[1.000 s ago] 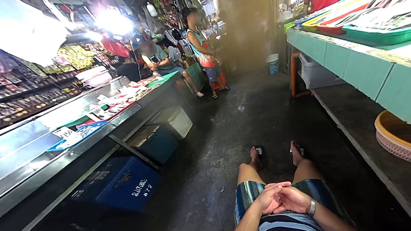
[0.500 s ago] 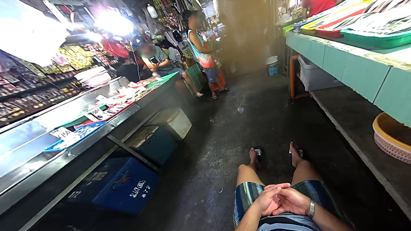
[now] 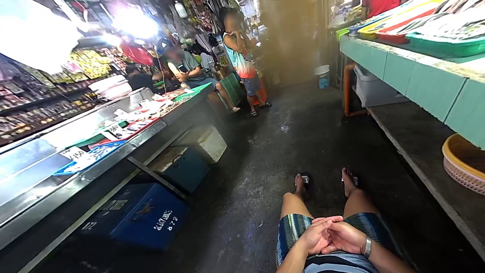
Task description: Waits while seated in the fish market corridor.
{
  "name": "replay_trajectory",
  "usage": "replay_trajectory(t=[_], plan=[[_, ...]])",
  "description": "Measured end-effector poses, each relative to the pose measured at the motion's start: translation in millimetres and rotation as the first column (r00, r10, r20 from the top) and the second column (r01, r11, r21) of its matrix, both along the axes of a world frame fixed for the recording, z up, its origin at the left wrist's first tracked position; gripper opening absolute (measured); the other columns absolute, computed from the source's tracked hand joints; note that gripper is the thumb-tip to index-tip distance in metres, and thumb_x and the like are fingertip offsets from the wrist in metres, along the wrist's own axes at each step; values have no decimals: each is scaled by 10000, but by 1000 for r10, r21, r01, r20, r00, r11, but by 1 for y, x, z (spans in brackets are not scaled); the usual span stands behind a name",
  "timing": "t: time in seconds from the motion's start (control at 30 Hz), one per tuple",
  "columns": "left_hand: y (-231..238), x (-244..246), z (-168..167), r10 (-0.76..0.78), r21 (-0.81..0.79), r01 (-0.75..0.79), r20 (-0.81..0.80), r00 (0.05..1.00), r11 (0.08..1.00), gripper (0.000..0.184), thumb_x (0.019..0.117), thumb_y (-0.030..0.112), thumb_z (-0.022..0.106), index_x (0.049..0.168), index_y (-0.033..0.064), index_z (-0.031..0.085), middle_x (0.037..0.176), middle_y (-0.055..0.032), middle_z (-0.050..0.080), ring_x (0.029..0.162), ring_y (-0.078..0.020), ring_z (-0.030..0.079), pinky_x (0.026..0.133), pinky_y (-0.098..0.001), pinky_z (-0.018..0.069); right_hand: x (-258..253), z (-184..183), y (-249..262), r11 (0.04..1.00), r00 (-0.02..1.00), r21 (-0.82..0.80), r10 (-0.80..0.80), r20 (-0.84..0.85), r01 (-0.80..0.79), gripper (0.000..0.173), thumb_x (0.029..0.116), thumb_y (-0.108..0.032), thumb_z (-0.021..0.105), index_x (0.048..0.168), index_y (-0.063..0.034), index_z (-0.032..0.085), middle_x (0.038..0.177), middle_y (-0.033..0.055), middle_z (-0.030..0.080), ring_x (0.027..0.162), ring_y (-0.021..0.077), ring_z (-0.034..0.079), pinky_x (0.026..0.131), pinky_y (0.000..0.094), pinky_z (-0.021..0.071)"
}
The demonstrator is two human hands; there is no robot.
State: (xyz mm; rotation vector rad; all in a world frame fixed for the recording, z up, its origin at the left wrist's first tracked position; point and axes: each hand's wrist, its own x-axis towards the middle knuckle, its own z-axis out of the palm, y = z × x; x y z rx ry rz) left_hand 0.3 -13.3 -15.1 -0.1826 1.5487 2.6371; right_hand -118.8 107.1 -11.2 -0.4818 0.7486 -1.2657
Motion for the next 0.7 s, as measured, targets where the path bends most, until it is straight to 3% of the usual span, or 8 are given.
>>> replay_trajectory(t=[0.17, 0.33, 0.47, 0.6, 0.7], plan=[[7, 8, 27, 90, -26, -90, 26, 996, 996, 476, 1115, 268, 263, 1420, 45, 552, 1206, -111, 703, 1103, -190, 673, 988, -408, 538, 3, 11, -4, 999, 1000, -16, 31, -2, -31, 404, 1117, -346, 337, 1242, -97, 629, 1064, 143, 743, 984, 297, 738, 870, 499, 616], [3, 0, 4, 2, -2, -2, -23, 1000, 1000, 501, 1110, 306, 298, 1476, 40, 512, 1329, -159, 651, 1232, -251, 622, 1066, -462, 498, 1, 4, 2, 1000, 1000, -21, 10, 12, -9, 401, 1113, -338, 340, 1277, -100, 617, 1080, 163, 737, 991, 316, 735, 873, 515, 613], [11, 7, 29, 66, -45, -63, 54, 996, 997, 498, 1121, 281, 233, 1445, 44, 526, 1241, -111, 689, 1134, -186, 659, 1005, -403, 528, 0, 1, -1, 999, 999, -34, 31, 25, -30, 412, 1110, -372, 361, 1264, -98, 626, 1080, 153, 735, 1005, 311, 730, 889, 518, 605], [5, 8, 26, 65, -49, -64, 32, 997, 997, 493, 1119, 289, 243, 1447, 53, 527, 1243, -108, 688, 1137, -187, 658, 1007, -401, 527, 0, -3, -7, 998, 998, -50, 46, 40, -44, 389, 1104, -359, 381, 1264, -100, 623, 1086, 157, 735, 1004, 314, 732, 888, 525, 605], [-3, 2, 3, -8, -1, 8, -42, 999, 1000, 503, 1112, 309, 299, 1482, 42, 511, 1317, -163, 659, 1221, -256, 631, 1055, -465, 507, -2, -8, -4, 998, 997, -58, 43, 59, -40, 391, 1100, -358, 403, 1291, -94, 620, 1118, 180, 726, 1031, 333, 722, 902, 542, 596]])
